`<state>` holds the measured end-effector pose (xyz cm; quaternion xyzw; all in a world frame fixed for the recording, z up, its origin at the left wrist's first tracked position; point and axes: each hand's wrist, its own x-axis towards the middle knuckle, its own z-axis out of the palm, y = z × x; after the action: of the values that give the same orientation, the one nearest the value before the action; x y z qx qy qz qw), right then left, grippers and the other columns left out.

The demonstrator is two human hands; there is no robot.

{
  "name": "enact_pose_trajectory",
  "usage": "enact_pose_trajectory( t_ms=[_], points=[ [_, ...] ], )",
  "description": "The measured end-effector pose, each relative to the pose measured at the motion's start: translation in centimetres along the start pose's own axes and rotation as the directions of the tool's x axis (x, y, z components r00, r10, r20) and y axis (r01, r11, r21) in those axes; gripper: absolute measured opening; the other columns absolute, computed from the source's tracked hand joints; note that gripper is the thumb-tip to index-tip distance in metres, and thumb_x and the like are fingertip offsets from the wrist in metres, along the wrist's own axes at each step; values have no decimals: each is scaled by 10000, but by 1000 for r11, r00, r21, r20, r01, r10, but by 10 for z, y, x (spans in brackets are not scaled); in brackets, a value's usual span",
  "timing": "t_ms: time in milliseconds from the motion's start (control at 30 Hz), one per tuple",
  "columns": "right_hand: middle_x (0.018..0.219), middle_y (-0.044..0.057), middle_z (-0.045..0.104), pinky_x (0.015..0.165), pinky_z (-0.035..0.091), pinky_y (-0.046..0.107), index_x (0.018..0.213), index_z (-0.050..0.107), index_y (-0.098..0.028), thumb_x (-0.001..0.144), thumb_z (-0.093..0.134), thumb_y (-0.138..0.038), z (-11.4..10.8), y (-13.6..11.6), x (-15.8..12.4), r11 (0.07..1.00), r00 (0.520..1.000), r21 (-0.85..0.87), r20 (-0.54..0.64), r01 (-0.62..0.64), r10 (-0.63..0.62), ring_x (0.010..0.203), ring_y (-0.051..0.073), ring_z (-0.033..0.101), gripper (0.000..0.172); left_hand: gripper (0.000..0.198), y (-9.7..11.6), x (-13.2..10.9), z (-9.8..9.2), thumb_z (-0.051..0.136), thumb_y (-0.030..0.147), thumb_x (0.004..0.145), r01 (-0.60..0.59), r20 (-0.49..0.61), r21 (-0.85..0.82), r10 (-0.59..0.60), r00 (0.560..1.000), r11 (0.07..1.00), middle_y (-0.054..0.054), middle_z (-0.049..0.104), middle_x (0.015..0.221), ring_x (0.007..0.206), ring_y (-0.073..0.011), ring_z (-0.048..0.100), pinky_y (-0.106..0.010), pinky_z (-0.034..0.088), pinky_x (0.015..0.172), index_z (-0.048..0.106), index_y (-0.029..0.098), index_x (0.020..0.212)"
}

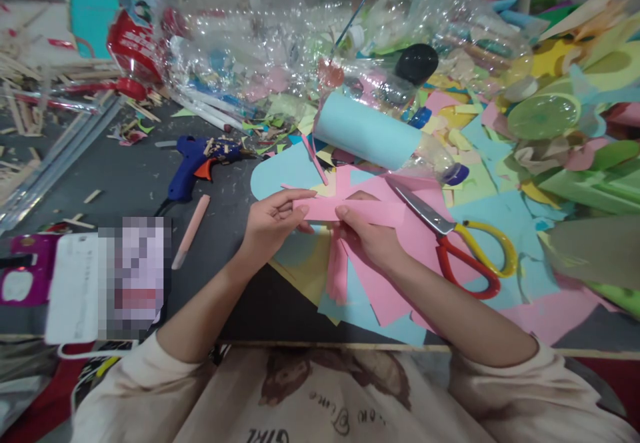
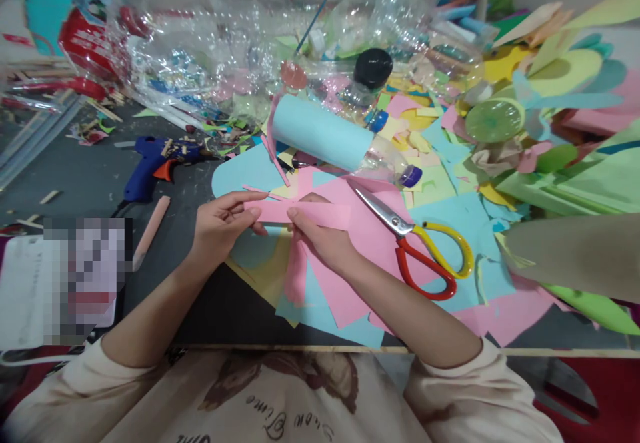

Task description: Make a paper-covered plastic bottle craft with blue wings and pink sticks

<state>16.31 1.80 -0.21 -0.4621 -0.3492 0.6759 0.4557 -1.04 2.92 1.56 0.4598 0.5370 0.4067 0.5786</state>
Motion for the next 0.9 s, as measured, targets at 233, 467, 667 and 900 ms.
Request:
enact_pose_trajectory(
  t_ms=[233, 467, 667, 900],
  points=[
    [554, -71, 598, 489, 401, 229, 649, 551, -214, 707, 780, -483, 2, -2, -1, 999, 999, 39, -12, -30, 31, 481, 76, 515, 358, 195, 0, 0, 1, 704, 260, 716, -4, -6, 2, 4, 1000, 1000, 18, 677, 589, 466, -101, 642, -197, 549, 536, 748, 161, 878],
    [578, -63, 583, 524, 412, 240, 676, 565, -217, 740, 756, -466, 1, -1, 0, 1000, 1000, 3, -14, 1, -1, 530, 89, 522, 320, 211, -1, 1, 1, 697, 260, 713, 0, -22, 26, 0, 1000, 1000, 22, 661, 543, 486, -114, 658, -191, 539, 541, 753, 160, 891],
    [625, -52, 551, 518, 403, 253, 685, 549, -228, 732, 743, -498, -1, 2, 0, 995, 998, -90, -44, 34, -38, 591, 117, 523, 335, 231, 0, 0, 0, 693, 272, 721, 7, -8, 31, -7, 1000, 1000, 17, 674, 568, 485, -120, 656, -219, 564, 566, 755, 162, 915],
    [554, -71, 551, 525, 404, 247, 667, 537, -223, 725, 757, -487, 2, -3, -1, 999, 999, -32, -43, -15, 14, 523, 94, 504, 348, 225, -2, 1, -1, 690, 302, 742, -3, -1, 60, 4, 1000, 998, 11, 670, 578, 495, -121, 662, -220, 559, 572, 753, 168, 913]
  ],
)
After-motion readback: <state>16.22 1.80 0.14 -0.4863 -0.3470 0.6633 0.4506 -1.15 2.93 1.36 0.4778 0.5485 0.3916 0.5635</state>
